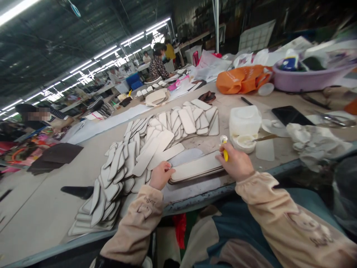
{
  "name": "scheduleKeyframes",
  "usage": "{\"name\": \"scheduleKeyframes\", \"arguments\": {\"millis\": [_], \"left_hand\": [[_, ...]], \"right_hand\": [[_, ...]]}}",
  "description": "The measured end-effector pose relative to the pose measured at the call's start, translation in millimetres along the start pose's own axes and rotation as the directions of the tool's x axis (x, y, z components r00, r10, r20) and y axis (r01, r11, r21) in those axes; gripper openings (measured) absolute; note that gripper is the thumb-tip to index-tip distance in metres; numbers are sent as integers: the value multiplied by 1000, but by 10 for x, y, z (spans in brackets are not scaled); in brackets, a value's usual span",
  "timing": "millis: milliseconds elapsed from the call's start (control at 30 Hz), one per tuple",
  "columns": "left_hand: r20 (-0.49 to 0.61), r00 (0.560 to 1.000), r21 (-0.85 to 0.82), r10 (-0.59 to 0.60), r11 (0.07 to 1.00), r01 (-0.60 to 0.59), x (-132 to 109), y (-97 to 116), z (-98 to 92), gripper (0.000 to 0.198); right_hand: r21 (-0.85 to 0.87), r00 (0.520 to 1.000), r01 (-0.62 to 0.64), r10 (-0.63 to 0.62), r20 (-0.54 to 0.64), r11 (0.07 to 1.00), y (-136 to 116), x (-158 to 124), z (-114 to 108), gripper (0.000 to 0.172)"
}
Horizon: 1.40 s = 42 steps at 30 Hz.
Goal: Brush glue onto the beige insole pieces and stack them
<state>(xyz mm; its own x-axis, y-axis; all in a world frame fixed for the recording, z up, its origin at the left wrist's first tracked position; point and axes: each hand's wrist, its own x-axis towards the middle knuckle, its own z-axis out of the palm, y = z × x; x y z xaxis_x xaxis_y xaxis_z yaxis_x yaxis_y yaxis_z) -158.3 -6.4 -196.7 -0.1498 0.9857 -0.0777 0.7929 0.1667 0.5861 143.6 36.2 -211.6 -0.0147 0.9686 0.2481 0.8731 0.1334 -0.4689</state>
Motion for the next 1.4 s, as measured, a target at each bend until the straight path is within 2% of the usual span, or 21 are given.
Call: {"name": "scheduleKeyframes", "arguments": {"millis": [133, 300, 400, 467, 567, 767, 1267, 1400], "left_hand": [[-5, 1000, -45, -17, 999, 17, -4, -7, 24, 17], [14, 995, -380, -94, 920, 93, -36, -107, 27, 22], [-14, 987, -485, -162, 864, 135, -111, -172, 7, 29], [-20, 984, -488, -178, 860, 145, -168, -217, 9, 37], [-11, 991, -419, -137, 900, 119, -229, -286, 52, 48], [-58, 995, -302, -82, 951, 61, -245, -363, 143, 51], [-2, 991, -321, -137, 938, 129, -235, -250, 122, 60], [14, 990, -307, -144, 941, 141, -230, -227, 107, 60]], "right_hand": [[-56, 1000, -13, 14, 24, 998, -7, -1, 26, 23], [-74, 999, -21, 24, 42, 997, -29, -5, 27, 24], [-81, 998, -28, 31, 45, 996, -34, -5, 37, 24], [-86, 999, -24, 28, 43, 996, -32, -6, 50, 24], [-99, 999, -18, 23, 44, 995, -24, -7, 70, 24], [-121, 999, -12, 18, 48, 993, -21, -2, 95, 24], [-143, 997, 26, -15, 77, 989, -24, 14, 146, 19], [-190, 1000, 14, -12, 11, 982, -66, -6, 106, 17]]}}
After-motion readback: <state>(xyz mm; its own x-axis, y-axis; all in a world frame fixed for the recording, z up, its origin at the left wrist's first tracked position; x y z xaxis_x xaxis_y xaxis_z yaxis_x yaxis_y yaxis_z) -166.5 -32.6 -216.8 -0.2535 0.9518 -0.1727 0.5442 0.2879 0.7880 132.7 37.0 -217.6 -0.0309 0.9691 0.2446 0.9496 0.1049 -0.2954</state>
